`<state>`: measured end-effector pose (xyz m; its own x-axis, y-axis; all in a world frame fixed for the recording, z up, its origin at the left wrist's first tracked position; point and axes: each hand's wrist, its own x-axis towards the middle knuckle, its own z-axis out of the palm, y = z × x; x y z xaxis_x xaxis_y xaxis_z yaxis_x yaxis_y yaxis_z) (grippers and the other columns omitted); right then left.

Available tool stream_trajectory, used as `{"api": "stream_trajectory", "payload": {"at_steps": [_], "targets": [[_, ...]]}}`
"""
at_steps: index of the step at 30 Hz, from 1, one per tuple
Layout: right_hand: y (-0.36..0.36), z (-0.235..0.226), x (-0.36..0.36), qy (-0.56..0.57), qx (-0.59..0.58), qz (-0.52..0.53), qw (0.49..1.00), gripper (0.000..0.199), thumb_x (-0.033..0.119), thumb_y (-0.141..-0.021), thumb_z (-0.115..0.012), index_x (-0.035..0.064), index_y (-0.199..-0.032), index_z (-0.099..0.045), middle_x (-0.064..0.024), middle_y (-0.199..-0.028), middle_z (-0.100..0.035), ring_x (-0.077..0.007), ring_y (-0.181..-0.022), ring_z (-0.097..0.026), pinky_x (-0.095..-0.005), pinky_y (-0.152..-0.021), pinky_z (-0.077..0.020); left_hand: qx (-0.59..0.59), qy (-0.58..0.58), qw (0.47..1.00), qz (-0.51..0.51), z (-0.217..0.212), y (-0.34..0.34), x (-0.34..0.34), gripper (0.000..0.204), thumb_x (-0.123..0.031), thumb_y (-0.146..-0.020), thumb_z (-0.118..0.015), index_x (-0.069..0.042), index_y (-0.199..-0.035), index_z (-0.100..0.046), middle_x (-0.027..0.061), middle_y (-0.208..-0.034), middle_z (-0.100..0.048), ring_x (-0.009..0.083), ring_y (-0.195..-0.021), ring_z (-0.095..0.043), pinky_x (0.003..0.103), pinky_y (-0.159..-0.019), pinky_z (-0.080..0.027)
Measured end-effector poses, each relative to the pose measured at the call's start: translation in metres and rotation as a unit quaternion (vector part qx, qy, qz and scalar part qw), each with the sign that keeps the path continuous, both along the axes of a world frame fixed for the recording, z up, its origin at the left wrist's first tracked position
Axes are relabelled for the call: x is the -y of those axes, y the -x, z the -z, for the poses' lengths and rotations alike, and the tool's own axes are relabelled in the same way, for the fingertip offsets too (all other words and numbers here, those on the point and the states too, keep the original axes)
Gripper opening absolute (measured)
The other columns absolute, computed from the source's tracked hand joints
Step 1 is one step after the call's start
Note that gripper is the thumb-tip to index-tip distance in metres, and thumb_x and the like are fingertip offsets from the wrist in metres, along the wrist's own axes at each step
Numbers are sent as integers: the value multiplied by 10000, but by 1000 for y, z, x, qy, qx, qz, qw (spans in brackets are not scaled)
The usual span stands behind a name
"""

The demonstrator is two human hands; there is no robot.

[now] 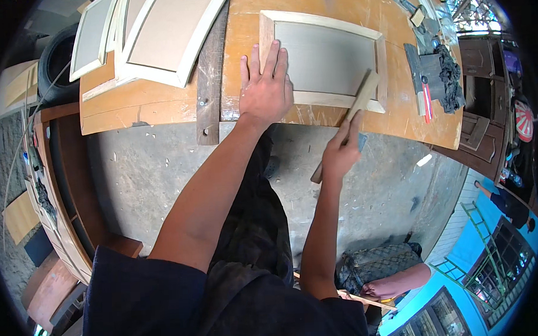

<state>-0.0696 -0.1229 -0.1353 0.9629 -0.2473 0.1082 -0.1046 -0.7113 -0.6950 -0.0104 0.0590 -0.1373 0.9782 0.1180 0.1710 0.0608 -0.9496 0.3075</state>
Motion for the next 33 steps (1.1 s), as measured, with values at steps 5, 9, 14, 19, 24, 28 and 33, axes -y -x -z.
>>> {"api": "stream_trajectory", "payload": {"at_steps": [5,9,14,19,24,28,33], "targets": [[52,13,-45,-40,30,-85,995,447,186,-1021,-545,81,-1454,-511,-202,-700,-650,-230,-508,-601,-368,-495,-470,-4,-1,1000,-4,4,5,0,598,-247,-955,-479,-56,-1510,-366,126,-1624,-248,467,-1470,-216,626,-1181,-162],[16,4,-4,34,-90,-26,995,431,191,-1034,-528,69,-1447,-518,-215,-778,-679,-211,-531,-592,-348,-515,-482,-11,9,1000,1,-1,2,3,597,-239,-952,-483,-55,-1508,-369,125,-1624,-251,464,-1471,-219,626,-1181,-163],[14,5,-17,-47,-84,45,994,331,202,-1024,-554,52,-1307,-636,-233,-1057,-710,-240,-643,-684,-375,-594,-531,-5,-1,1000,0,-1,-2,0,593,-235,-954,-477,-53,-1508,-368,124,-1627,-245,462,-1473,-216,625,-1183,-160],[45,3,-29,-43,-57,-113,991,368,165,-1006,-568,94,-1365,-608,-198,-871,-709,-192,-534,-575,-347,-542,-490,-3,3,1000,-3,4,3,-3,589,-234,-955,-476,-57,-1506,-370,122,-1627,-246,463,-1471,-220,627,-1181,-162],[-14,18,15,-21,90,25,995,448,188,-1023,-530,121,-1466,-507,-175,-706,-651,-187,-478,-524,-378,-479,-447,12,-2,1000,0,3,0,0,587,-238,-957,-477,-71,-1509,-370,113,-1626,-255,460,-1467,-234,629,-1175,-171],[50,13,-36,-58,32,-111,992,435,181,-1037,-501,50,-1452,-504,-227,-901,-694,-217,-514,-539,-359,-508,-472,1,-13,1000,-9,5,3,-4,583,-247,-961,-474,-68,-1507,-373,115,-1622,-264,460,-1465,-241,628,-1173,-177],[-5,13,23,-8,4,0,1000,406,191,-1055,-477,50,-1433,-525,-162,-694,-639,-168,-507,-515,-352,-471,-432,10,-17,1000,2,7,2,-2,578,-258,-968,-473,-70,-1506,-374,111,-1623,-261,455,-1467,-238,626,-1175,-172]]}}
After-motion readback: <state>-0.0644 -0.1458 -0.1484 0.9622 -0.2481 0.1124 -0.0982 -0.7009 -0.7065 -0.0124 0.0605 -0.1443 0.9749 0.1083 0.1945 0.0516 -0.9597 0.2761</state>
